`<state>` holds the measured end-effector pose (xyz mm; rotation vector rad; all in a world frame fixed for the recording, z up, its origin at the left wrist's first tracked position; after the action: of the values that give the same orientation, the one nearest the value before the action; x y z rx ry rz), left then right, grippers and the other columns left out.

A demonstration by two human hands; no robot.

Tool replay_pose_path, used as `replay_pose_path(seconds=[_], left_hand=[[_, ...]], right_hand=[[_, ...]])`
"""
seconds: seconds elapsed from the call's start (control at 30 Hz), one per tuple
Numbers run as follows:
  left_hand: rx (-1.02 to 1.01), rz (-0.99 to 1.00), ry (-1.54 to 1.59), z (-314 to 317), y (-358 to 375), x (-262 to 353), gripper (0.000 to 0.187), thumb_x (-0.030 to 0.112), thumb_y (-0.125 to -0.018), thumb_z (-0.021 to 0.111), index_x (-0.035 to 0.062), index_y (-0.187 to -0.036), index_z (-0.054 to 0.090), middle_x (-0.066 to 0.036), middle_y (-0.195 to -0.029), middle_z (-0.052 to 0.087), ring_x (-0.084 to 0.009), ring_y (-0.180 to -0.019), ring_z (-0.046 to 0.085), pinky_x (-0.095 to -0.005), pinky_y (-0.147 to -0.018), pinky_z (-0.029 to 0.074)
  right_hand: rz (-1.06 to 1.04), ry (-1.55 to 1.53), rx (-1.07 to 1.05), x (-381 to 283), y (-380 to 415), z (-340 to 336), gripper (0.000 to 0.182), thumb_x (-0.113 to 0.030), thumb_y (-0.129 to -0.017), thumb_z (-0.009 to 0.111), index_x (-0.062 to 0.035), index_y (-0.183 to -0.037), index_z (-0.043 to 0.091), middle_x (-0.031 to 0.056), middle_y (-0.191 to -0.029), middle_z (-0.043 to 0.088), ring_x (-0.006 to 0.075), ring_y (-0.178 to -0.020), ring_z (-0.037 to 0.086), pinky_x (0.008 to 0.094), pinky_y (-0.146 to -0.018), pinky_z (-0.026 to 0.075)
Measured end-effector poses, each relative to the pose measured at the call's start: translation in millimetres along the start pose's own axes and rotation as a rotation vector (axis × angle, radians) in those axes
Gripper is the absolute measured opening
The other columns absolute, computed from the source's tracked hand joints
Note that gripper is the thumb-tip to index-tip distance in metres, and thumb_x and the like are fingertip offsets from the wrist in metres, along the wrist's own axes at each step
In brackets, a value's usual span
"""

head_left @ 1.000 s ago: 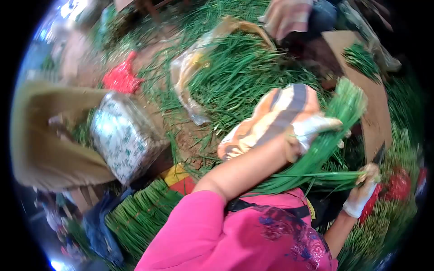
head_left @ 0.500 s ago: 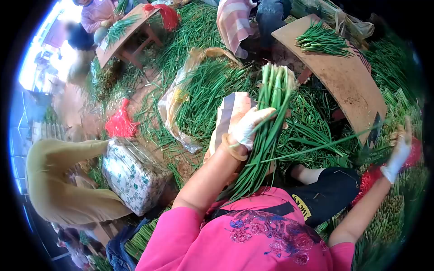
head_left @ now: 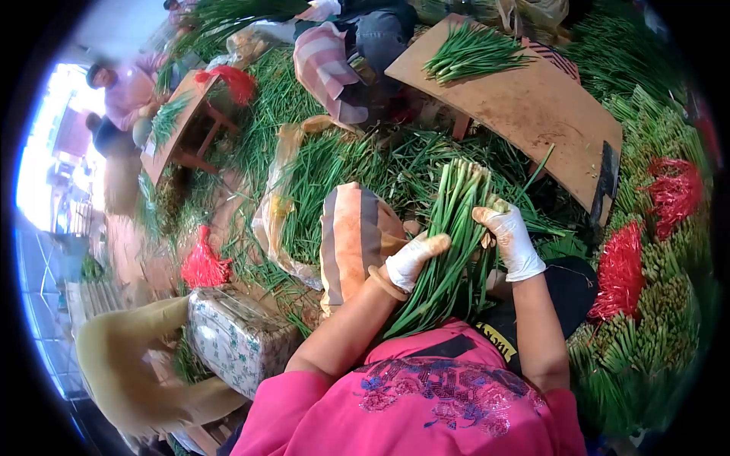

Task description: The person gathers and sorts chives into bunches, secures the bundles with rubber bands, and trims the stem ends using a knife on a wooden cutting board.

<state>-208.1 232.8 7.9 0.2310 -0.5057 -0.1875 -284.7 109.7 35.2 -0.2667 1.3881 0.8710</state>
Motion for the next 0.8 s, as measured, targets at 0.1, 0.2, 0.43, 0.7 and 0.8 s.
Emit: replay_pose_path(seconds=[0.1,0.2,0.43,0.7,0.8], left_hand=[[0.107,0.059,-0.106,10,3,12,0.06,0.019,-0.074,0.071,0.0003,-0.125,0.045,-0.014,-0.107,0.061,-0.0232,-0.084,0.063,-0.0337,-0.077,0.052],[0.137,0.084,-0.134,3,1,15,0.059,0.017,-0.072,0.073,-0.0004,-0.122,0.047,-0.012,-0.104,0.061,-0.021,-0.082,0.063,-0.0313,-0.074,0.052],[0.24,0.066,-0.071,-7,-11,-13,0.043,0.015,-0.082,0.064,0.0017,-0.12,0.049,-0.009,-0.094,0.063,-0.0192,-0.071,0.064,-0.0342,-0.067,0.056],[0.284,0.089,0.068,-30,-2,-7,0.037,0.032,-0.084,0.061,0.0027,-0.106,0.058,-0.013,-0.08,0.065,-0.0221,-0.063,0.063,-0.0328,-0.055,0.053],[0.228,0.083,0.078,-34,3,-4,0.043,0.022,-0.082,0.065,0.0016,-0.118,0.052,-0.012,-0.091,0.065,-0.0183,-0.07,0.064,-0.0293,-0.063,0.055]], right_hand=[[-0.04,0.014,0.066,-4,0,-22,0.042,-0.013,-0.082,0.067,0.0003,-0.119,0.052,0.0014,-0.073,0.058,0.0051,-0.046,0.049,0.019,-0.039,0.041],[-0.212,0.045,0.197,-6,-19,-81,0.041,-0.013,-0.087,0.06,0.0044,-0.123,0.048,0.013,-0.089,0.063,0.0116,-0.049,0.056,0.0179,-0.037,0.044],[-0.136,0.139,0.13,-13,4,-38,0.014,-0.015,-0.084,0.067,-0.0029,-0.086,0.06,0.0,-0.059,0.054,0.0067,-0.045,0.048,0.0199,-0.039,0.035],[-0.192,-0.069,0.146,8,4,-41,0.026,-0.012,-0.089,0.058,0.006,-0.107,0.057,0.0093,-0.072,0.062,0.0128,-0.051,0.058,0.0181,-0.036,0.038],[-0.342,0.035,0.273,-23,7,-72,0.024,-0.02,-0.092,0.054,0.0023,-0.099,0.061,0.0081,-0.066,0.061,0.0083,-0.046,0.053,0.017,-0.034,0.035]])
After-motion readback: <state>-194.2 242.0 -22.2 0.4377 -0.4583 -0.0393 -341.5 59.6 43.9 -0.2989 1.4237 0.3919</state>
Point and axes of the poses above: each hand's wrist, its own y-axis away from the middle knuckle, its own z-axis out of the palm, x = y × z, the point moved 6 cm from there along -y, towards the middle knuckle
